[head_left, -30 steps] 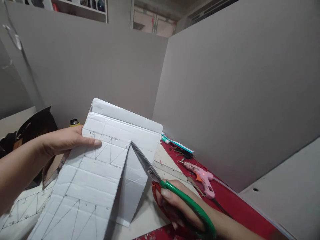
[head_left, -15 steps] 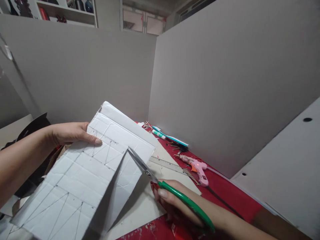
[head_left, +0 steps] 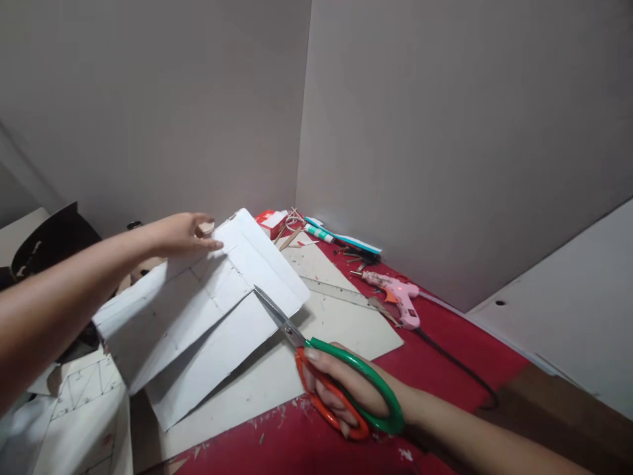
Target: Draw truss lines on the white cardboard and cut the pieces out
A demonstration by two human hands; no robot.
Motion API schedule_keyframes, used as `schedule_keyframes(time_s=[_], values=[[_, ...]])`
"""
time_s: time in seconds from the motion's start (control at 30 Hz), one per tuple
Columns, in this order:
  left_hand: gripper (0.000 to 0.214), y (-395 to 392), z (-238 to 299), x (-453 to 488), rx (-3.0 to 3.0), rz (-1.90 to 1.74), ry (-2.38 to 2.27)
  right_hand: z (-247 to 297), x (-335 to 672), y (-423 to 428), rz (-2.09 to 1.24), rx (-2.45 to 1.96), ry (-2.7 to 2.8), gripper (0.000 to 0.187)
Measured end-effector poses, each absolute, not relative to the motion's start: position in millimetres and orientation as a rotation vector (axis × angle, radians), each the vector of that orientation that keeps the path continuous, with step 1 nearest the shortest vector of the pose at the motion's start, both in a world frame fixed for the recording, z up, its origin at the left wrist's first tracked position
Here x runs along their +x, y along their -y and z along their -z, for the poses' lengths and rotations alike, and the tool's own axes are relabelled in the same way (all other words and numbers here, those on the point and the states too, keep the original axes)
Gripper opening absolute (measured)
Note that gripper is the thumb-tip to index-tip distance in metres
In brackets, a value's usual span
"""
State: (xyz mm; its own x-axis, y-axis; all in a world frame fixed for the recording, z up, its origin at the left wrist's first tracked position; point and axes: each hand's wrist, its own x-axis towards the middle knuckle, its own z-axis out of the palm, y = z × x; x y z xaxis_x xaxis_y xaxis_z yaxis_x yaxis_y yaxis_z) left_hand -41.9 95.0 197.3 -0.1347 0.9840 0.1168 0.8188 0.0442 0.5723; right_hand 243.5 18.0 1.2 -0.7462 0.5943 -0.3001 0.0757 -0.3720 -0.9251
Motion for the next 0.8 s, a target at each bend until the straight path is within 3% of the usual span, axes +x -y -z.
schedule_keyframes(time_s=[0.07, 0.23, 0.37, 0.53, 0.8], values=[[0.057, -70.6, -176.8, -27.6, 1.71, -0.977, -1.896, 4.7, 244.4, -16.1, -2.192, -0.961, 1.463, 0.067], [0.04, 23.8, -100.0, 5.6, 1.03, -1.04, -1.5, 6.4, 247.6, -13.4, -2.163, -0.962, 1.411, 0.062], [0.019, 45.8, -55.9, 16.1, 0.467, -1.226, -1.372, -0.9, 247.9, -9.4, -2.168, -0.903, 1.425, 0.061], [0.015, 22.9, -59.6, 21.6, 0.198, -1.507, -1.258, -5.9, 248.6, -5.1, -2.146, -0.855, 1.452, 0.063], [0.016, -7.6, -70.1, 22.8, 0.095, -1.657, -1.153, -0.1, 248.0, -10.0, -2.063, -0.853, 1.503, 0.064]])
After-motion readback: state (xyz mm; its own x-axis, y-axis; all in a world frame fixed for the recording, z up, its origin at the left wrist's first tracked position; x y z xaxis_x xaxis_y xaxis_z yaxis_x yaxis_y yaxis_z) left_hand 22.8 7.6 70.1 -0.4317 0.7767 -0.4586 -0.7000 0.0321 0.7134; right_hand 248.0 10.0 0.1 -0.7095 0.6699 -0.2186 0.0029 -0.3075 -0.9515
